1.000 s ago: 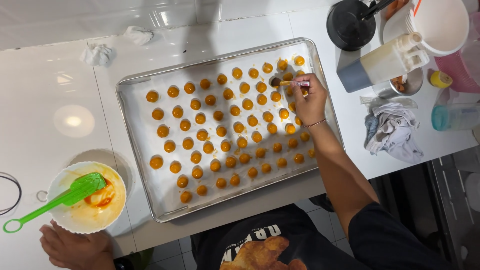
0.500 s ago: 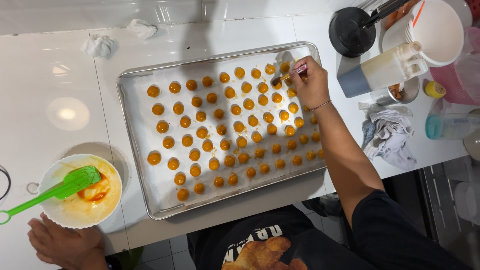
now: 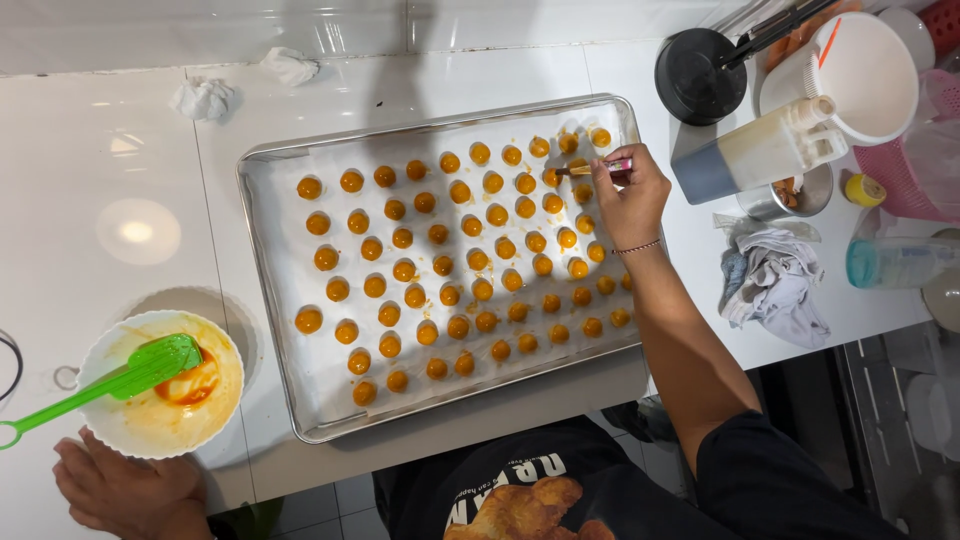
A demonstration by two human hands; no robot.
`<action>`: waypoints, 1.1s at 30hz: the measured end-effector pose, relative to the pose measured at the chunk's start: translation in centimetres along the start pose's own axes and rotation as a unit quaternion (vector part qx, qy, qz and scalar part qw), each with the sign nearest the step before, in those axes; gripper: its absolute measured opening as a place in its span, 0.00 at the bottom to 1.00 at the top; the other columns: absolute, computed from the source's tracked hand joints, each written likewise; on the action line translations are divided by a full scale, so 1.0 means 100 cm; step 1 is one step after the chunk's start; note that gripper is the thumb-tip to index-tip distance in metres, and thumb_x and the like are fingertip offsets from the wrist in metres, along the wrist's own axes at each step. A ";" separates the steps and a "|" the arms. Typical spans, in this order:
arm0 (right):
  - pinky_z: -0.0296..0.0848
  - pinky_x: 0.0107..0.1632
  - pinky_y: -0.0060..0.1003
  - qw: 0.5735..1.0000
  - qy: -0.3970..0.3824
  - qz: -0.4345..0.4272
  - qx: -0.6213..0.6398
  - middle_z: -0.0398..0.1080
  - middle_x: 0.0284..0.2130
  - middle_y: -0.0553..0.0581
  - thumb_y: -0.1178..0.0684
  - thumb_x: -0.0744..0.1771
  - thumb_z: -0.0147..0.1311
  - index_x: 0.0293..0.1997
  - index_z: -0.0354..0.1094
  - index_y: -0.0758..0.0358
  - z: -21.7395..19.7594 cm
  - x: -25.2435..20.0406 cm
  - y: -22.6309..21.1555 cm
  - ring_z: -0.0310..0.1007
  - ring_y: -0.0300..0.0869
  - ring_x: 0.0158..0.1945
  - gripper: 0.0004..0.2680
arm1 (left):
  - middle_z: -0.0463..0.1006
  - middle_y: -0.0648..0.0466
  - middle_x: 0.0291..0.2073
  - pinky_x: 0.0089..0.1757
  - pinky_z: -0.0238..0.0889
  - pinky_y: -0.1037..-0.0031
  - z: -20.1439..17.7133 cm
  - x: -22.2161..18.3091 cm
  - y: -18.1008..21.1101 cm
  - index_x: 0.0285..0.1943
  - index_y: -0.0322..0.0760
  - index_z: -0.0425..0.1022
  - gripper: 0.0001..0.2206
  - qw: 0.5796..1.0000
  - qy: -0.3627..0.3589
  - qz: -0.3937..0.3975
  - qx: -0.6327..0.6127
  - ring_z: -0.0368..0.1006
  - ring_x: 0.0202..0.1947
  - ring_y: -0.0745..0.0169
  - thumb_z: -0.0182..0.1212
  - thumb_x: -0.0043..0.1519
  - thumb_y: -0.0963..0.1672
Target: Glaze cookies on a baking sheet with egg wash using a brush and adjust oven settings.
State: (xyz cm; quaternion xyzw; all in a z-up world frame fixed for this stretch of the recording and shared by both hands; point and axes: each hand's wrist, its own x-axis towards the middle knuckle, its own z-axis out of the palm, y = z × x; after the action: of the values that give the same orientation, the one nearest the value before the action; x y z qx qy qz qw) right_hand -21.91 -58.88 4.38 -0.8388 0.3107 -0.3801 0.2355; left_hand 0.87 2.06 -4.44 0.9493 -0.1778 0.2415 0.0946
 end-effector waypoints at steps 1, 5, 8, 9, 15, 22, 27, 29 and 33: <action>0.76 0.36 0.30 1.000 0.000 0.000 0.000 0.72 0.28 0.53 0.60 0.69 0.64 0.39 0.68 0.64 0.000 -0.002 0.003 0.72 0.37 0.32 0.06 | 0.71 0.30 0.68 0.43 0.57 0.39 -0.001 0.000 0.001 0.71 0.17 0.73 0.27 1.000 0.000 0.000 0.000 0.64 0.62 0.24 0.55 0.71 0.48; 0.73 0.36 0.30 1.000 -0.019 -0.007 -0.015 0.73 0.30 0.54 0.61 0.69 0.62 0.40 0.68 0.63 -0.003 -0.001 -0.003 0.72 0.38 0.32 0.05 | 0.72 0.30 0.68 0.42 0.58 0.39 0.000 0.001 0.001 0.70 0.16 0.75 0.27 1.000 0.000 -0.005 0.010 0.65 0.62 0.24 0.55 0.72 0.49; 0.77 0.39 0.31 1.000 0.000 0.011 0.029 0.74 0.33 0.56 0.60 0.70 0.60 0.42 0.66 0.64 0.004 0.011 -0.006 0.74 0.38 0.35 0.05 | 0.71 0.30 0.68 0.44 0.56 0.37 0.001 0.000 -0.001 0.71 0.17 0.74 0.27 1.000 -0.013 -0.015 0.000 0.63 0.63 0.24 0.57 0.70 0.48; 0.79 0.41 0.31 0.998 0.003 0.026 0.063 0.77 0.36 0.57 0.60 0.70 0.60 0.44 0.66 0.63 0.008 0.016 -0.004 0.76 0.38 0.37 0.05 | 0.69 0.28 0.69 0.45 0.54 0.34 0.000 0.000 -0.001 0.73 0.17 0.71 0.29 0.999 -0.029 -0.022 -0.019 0.61 0.63 0.22 0.57 0.68 0.47; 0.69 0.35 0.27 0.993 -0.011 0.077 0.093 0.73 0.33 0.49 0.59 0.70 0.61 0.41 0.67 0.57 0.038 0.025 0.020 0.66 0.32 0.32 0.05 | 0.75 0.31 0.66 0.42 0.59 0.44 -0.003 0.003 0.004 0.70 0.19 0.75 0.26 0.999 0.017 0.009 0.033 0.67 0.61 0.26 0.54 0.74 0.50; 0.74 0.40 0.28 0.994 -0.034 0.063 0.083 0.74 0.37 0.52 0.62 0.70 0.59 0.42 0.67 0.60 0.035 0.013 0.026 0.72 0.35 0.37 0.04 | 0.74 0.29 0.66 0.42 0.58 0.41 -0.009 0.007 0.009 0.70 0.17 0.73 0.27 1.000 0.006 0.002 0.008 0.66 0.61 0.25 0.54 0.72 0.49; 0.74 0.37 0.29 0.997 -0.014 0.047 0.055 0.76 0.36 0.54 0.61 0.69 0.59 0.41 0.66 0.60 0.033 0.012 0.029 0.73 0.36 0.36 0.05 | 0.74 0.29 0.66 0.41 0.60 0.42 -0.004 0.004 0.004 0.70 0.17 0.74 0.32 1.000 0.012 0.013 0.023 0.67 0.60 0.24 0.44 0.76 0.54; 0.72 0.35 0.28 0.997 0.003 0.058 0.044 0.74 0.33 0.52 0.59 0.69 0.61 0.41 0.67 0.59 0.031 0.013 0.030 0.71 0.34 0.33 0.05 | 0.75 0.30 0.66 0.42 0.59 0.42 -0.003 0.004 0.004 0.70 0.17 0.76 0.32 1.000 0.012 0.009 0.025 0.67 0.61 0.25 0.44 0.77 0.54; 0.79 0.37 0.28 0.990 0.043 0.097 0.098 0.77 0.29 0.54 0.56 0.70 0.62 0.40 0.65 0.59 0.028 0.022 0.013 0.80 0.36 0.33 0.06 | 0.76 0.30 0.66 0.44 0.59 0.45 -0.001 0.002 0.003 0.69 0.17 0.77 0.31 0.999 0.030 0.017 0.033 0.68 0.61 0.27 0.45 0.78 0.54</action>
State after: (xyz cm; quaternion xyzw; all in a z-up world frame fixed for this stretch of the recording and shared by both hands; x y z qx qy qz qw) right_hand -19.04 -60.90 2.99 -0.7605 0.3615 -0.4201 0.3384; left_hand 0.92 1.75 -4.22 0.9412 -0.1825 0.2772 0.0640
